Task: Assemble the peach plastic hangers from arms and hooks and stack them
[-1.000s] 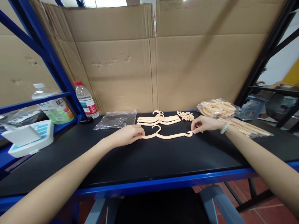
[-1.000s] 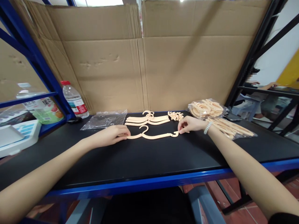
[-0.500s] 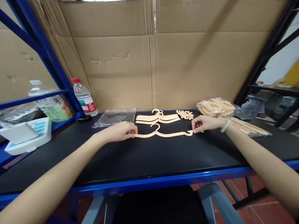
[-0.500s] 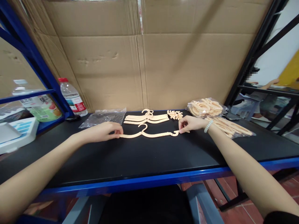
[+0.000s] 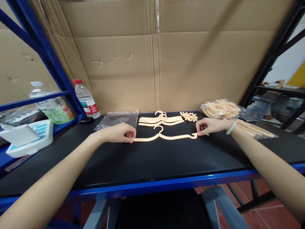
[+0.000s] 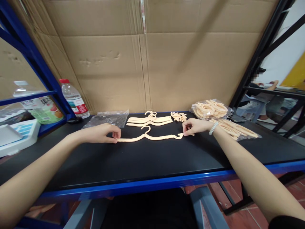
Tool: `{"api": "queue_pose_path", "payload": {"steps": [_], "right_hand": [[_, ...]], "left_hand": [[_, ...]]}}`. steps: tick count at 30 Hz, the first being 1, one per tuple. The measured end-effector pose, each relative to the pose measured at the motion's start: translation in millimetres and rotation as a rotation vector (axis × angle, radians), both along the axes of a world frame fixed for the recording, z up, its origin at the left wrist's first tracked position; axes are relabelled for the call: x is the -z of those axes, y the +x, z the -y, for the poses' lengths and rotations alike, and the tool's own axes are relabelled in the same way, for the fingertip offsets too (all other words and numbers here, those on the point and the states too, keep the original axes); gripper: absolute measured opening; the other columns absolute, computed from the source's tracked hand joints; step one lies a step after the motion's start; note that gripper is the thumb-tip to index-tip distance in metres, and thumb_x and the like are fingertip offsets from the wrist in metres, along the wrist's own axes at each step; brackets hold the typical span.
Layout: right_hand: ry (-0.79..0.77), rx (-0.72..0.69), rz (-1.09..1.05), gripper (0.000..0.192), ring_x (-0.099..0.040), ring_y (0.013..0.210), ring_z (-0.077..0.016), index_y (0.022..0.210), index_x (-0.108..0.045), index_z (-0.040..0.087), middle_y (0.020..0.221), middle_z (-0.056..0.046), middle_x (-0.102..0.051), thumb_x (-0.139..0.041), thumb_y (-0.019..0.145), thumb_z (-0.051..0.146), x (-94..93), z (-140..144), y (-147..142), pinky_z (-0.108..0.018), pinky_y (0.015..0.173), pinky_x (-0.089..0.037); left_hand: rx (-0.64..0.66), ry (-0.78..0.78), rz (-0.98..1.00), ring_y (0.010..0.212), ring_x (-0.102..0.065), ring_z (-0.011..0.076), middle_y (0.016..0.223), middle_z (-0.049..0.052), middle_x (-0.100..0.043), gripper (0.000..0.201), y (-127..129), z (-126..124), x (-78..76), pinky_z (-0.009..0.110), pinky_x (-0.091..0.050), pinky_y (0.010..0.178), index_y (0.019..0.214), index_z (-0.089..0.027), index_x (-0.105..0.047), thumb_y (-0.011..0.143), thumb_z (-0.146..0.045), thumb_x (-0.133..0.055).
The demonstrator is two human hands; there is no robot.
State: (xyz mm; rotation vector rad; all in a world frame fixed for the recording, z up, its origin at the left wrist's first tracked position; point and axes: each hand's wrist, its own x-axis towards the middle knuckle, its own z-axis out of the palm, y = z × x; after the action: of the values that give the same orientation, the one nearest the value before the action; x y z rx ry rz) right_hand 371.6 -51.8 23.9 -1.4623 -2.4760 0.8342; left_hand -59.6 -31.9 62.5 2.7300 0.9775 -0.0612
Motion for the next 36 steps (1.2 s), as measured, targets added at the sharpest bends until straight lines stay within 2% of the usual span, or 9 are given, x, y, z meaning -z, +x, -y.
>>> {"api": "queue_pose_path", "payload": {"steps": [7, 12, 18, 22, 24, 28, 31, 36], "right_hand": [[0.015, -0.021, -0.003, 0.034, -0.051, 0.057, -0.0117, 0.078, -0.062, 0.014, 0.064, -0.001, -0.057, -0.064, 0.073, 0.048, -1.7, 1.1, -3.1, -0.025, 0.054, -0.038], [0.046, 0.043, -0.009, 0.044, -0.049, 0.056, -0.0118, 0.079, -0.063, 0.014, 0.062, -0.001, -0.055, -0.063, 0.071, 0.057, -1.2, 1.9, -6.5, -0.025, 0.053, -0.035], [0.112, 0.1, -0.118, 0.049, -0.047, 0.055, -0.0125, 0.075, -0.061, 0.015, 0.06, -0.001, -0.055, -0.058, 0.071, 0.064, 8.0, -2.7, -8.1, -0.026, 0.053, -0.033], [0.217, 0.162, -0.177, 0.047, -0.046, 0.057, -0.0125, 0.07, -0.058, 0.016, 0.062, -0.001, -0.055, -0.057, 0.072, 0.063, 12.6, -5.9, -11.1, -0.026, 0.054, -0.033], [0.226, 0.179, -0.205, 0.047, -0.046, 0.057, -0.0125, 0.069, -0.057, 0.016, 0.062, -0.001, -0.054, -0.057, 0.072, 0.063, 13.4, -6.9, -11.0, -0.026, 0.053, -0.033], [0.223, 0.189, -0.224, 0.045, -0.043, 0.055, -0.0113, 0.07, -0.057, 0.016, 0.061, 0.0, -0.052, -0.058, 0.072, 0.061, 13.0, -7.8, -6.4, -0.026, 0.052, -0.032], [0.222, 0.206, -0.216, 0.044, -0.042, 0.053, -0.0108, 0.07, -0.057, 0.017, 0.058, 0.001, -0.051, -0.058, 0.072, 0.061, 12.5, -7.7, -4.2, -0.026, 0.052, -0.032], [0.221, 0.184, -0.185, 0.045, -0.043, 0.056, -0.0118, 0.07, -0.059, 0.016, 0.061, -0.001, -0.053, -0.057, 0.072, 0.061, 12.7, -7.6, -7.4, -0.027, 0.054, -0.033]], "left_hand": [[-0.025, -0.003, -0.025, 0.076, -0.061, 0.0167, 0.08, 0.001, -0.066, 0.011, -2.1, -1.4, 1.9, 0.024, -0.042, 0.065, 0.079, -0.02, -0.064, 0.077, -0.029, -0.059], [-0.002, 0.009, 0.04, 0.074, -0.06, 0.0154, 0.08, 0.001, -0.065, 0.015, 3.3, 0.3, 1.5, 0.024, -0.043, 0.066, 0.081, -0.019, -0.063, 0.082, -0.031, -0.054], [-0.036, 0.301, 0.158, 0.079, -0.057, 0.0179, 0.089, 0.004, -0.061, 0.02, 12.3, -3.2, 16.4, 0.028, -0.042, 0.072, 0.087, -0.018, -0.061, 0.087, -0.031, -0.045], [-0.047, 0.384, 0.223, 0.082, -0.057, 0.0187, 0.089, 0.004, -0.061, 0.018, 15.1, -5.6, 24.6, 0.029, -0.042, 0.074, 0.09, -0.018, -0.059, 0.086, -0.029, -0.045], [-0.037, 0.347, 0.22, 0.079, -0.058, 0.0178, 0.085, 0.003, -0.062, 0.017, 15.0, -5.3, 23.2, 0.029, -0.042, 0.073, 0.088, -0.018, -0.06, 0.085, -0.028, -0.046], [-0.017, 0.156, 0.135, 0.068, -0.058, 0.0147, 0.076, 0.001, -0.064, 0.016, 11.3, -2.4, 12.6, 0.025, -0.041, 0.064, 0.08, -0.017, -0.062, 0.082, -0.025, -0.048], [-0.03, 0.045, 0.086, 0.067, -0.059, 0.014, 0.073, 0.0, -0.065, 0.014, 7.6, -1.2, 6.3, 0.023, -0.042, 0.062, 0.079, -0.017, -0.063, 0.081, -0.025, -0.051], [-0.01, 0.017, 0.094, 0.072, -0.061, 0.0147, 0.077, 0.001, -0.066, 0.018, 6.6, -1.6, 6.7, 0.023, -0.043, 0.065, 0.081, -0.018, -0.064, 0.082, -0.033, -0.055]]}}
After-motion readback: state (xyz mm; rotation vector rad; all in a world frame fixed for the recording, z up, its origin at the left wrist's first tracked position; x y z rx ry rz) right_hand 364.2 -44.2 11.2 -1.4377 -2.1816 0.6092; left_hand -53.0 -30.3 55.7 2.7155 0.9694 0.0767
